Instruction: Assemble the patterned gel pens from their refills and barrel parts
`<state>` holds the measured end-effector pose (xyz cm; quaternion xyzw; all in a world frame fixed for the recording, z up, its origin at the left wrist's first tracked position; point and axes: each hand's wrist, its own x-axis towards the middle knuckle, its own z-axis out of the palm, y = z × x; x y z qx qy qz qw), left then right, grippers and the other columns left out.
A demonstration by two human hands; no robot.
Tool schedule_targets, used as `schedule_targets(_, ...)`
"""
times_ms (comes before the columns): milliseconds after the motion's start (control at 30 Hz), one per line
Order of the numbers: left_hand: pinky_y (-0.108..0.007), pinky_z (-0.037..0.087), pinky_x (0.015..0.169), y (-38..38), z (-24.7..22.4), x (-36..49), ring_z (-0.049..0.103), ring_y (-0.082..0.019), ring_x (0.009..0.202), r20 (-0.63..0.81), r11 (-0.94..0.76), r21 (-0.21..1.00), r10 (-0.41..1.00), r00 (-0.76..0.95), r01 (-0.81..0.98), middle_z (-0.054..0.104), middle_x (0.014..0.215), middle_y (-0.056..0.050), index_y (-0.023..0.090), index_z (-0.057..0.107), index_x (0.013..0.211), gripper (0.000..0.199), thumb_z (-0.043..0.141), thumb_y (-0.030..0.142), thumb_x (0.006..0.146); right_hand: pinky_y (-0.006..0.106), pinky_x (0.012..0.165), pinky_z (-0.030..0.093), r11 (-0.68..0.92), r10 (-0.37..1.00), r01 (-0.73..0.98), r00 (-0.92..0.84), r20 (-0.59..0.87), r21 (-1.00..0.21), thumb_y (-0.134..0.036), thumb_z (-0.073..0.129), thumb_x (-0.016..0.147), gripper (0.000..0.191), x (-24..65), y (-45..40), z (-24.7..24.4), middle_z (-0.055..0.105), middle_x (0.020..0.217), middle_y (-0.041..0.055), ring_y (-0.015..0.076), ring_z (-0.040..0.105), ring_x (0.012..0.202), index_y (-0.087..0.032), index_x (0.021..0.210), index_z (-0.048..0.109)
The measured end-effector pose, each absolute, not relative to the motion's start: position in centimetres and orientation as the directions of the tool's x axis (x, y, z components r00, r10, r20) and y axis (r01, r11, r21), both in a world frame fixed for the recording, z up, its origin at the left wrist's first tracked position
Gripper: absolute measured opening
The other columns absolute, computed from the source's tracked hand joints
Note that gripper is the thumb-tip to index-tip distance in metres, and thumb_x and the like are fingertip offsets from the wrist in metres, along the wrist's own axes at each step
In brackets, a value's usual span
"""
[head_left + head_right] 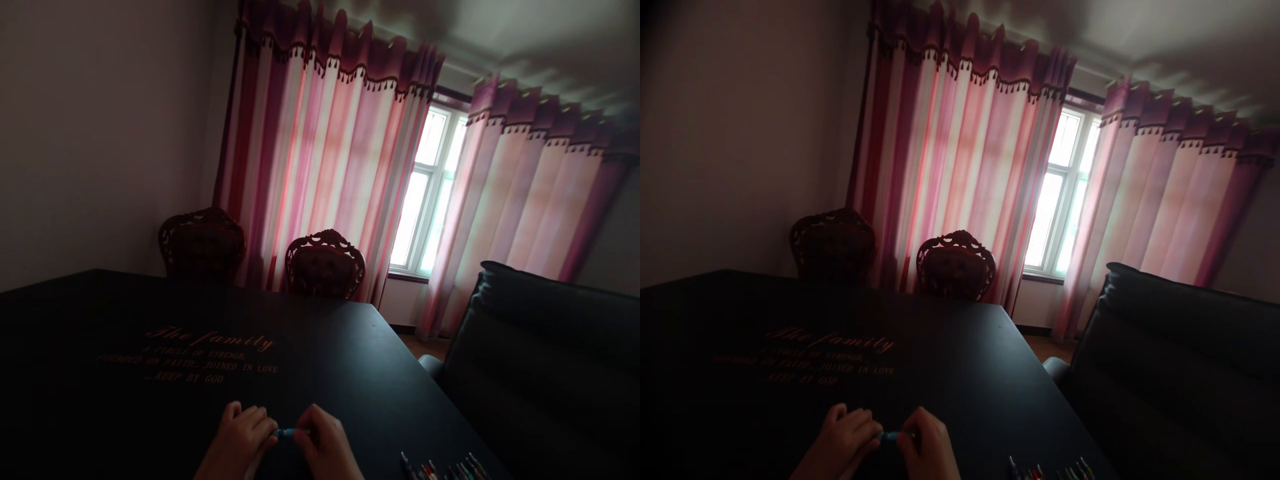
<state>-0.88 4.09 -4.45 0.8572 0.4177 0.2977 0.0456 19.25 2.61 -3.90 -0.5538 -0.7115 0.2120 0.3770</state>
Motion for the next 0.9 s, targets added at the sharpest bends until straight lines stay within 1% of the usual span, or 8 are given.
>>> schedule_targets(100, -0.037, 0.028, 0.088, 4.0, -4.3, -0.9, 0.065, -0.019, 0.087, 0.452, -0.64, 0.324, 0.751, 0.481, 0.696, 0.071, 0.094, 0.003, 0.032, 0.065, 0.1, 0.02, 0.053, 0.018, 0.094, 0.022, 0.059, 0.038, 0.295, 0.95, 0.556, -0.081, 0.302, -0.777, -0.025, 0.062, 0.084, 0.011, 19.6, 2.7, -3.9, 0.064, 0.068, -0.0002, 0.0141, 0.056, 0.064, -0.018, 0.077, 0.064)
schedule_targets(167, -0.037, 0.027, 0.087, 4.0, -4.1, -0.9, 0.065, -0.019, 0.089, 0.446, -0.643, 0.315, 0.75, 0.489, 0.698, 0.07, 0.095, 0.003, 0.033, 0.064, 0.103, 0.02, 0.053, 0.019, 0.094, 0.022, 0.059, 0.038, 0.285, 0.956, 0.5, -0.088, 0.28, -0.817, -0.023, 0.06, 0.085, 0.011, 19.8, 2.6, -3.8, 0.062, 0.065, -0.0014, 0.0134, 0.055, 0.062, -0.018, 0.076, 0.064)
schedule_targets(233, -0.036, 0.027, 0.086, 3.8, -3.9, -0.8, 0.064, -0.018, 0.088, 0.44, -0.64, 0.298, 0.75, 0.493, 0.708, 0.069, 0.094, 0.003, 0.032, 0.064, 0.103, 0.021, 0.053, 0.018, 0.094, 0.022, 0.061, 0.039, 0.291, 0.955, 0.454, -0.089, 0.282, -0.842, -0.02, 0.063, 0.081, 0.003, 19.9, 2.6, -3.7, 0.063, 0.07, -0.0011, 0.0138, 0.056, 0.066, -0.018, 0.08, 0.065)
schedule_targets(400, -0.034, 0.027, 0.08, 3.5, -3.3, -0.7, 0.062, -0.017, 0.085, 0.442, -0.634, 0.256, 0.748, 0.495, 0.73, 0.068, 0.092, 0.003, 0.031, 0.064, 0.104, 0.022, 0.053, 0.014, 0.094, 0.024, 0.067, 0.042, 0.294, 0.956, 0.398, -0.098, 0.278, -0.869, -0.019, 0.064, 0.078, 0.008, 20.3, 2.6, -3.5, 0.066, 0.08, 0.0004, 0.0153, 0.058, 0.073, -0.019, 0.086, 0.066)
schedule_targets(600, -0.035, 0.027, 0.081, 3.3, -2.9, -0.8, 0.062, -0.017, 0.085, 0.429, -0.638, 0.239, 0.746, 0.51, 0.732, 0.068, 0.091, 0.002, 0.029, 0.064, 0.106, 0.021, 0.052, 0.016, 0.095, 0.026, 0.066, 0.044, 0.251, 0.968, 0.35, -0.099, 0.231, -0.903, -0.026, 0.064, 0.081, 0.01, 20.5, 2.7, -3.5, 0.065, 0.074, 0.0002, 0.0157, 0.058, 0.07, -0.019, 0.087, 0.065)
schedule_targets(700, -0.036, 0.027, 0.082, 3.3, -2.6, -0.8, 0.062, -0.017, 0.085, 0.431, -0.636, 0.245, 0.748, 0.505, 0.732, 0.068, 0.092, 0.003, 0.03, 0.064, 0.108, 0.022, 0.052, 0.016, 0.095, 0.025, 0.066, 0.044, 0.251, 0.968, 0.344, -0.097, 0.232, -0.905, -0.027, 0.066, 0.08, 0.015, 20.6, 2.8, -3.7, 0.065, 0.077, 0.0005, 0.0155, 0.058, 0.071, -0.019, 0.093, 0.065)
schedule_targets(833, -0.036, 0.026, 0.082, 3.3, -2.6, -0.8, 0.062, -0.018, 0.087, 0.424, -0.632, 0.246, 0.752, 0.505, 0.735, 0.067, 0.092, 0.003, 0.032, 0.062, 0.113, 0.026, 0.053, 0.015, 0.094, 0.026, 0.065, 0.044, 0.235, 0.972, 0.304, -0.105, 0.212, -0.923, -0.031, 0.066, 0.08, 0.019, 20.4, 2.9, -4.1, 0.066, 0.076, 0.001, 0.0157, 0.059, 0.07, -0.019, 0.095, 0.066)
schedule_targets(900, -0.036, 0.026, 0.082, 3.3, -2.7, -0.8, 0.062, -0.018, 0.087, 0.415, -0.63, 0.247, 0.755, 0.507, 0.736, 0.067, 0.092, 0.003, 0.032, 0.062, 0.114, 0.027, 0.053, 0.015, 0.094, 0.026, 0.064, 0.043, 0.225, 0.972, 0.288, -0.133, 0.194, -0.931, -0.033, 0.063, 0.083, 0.019, 20.4, 3.1, -4.3, 0.065, 0.071, 0.0009, 0.0157, 0.058, 0.066, -0.018, 0.093, 0.068)
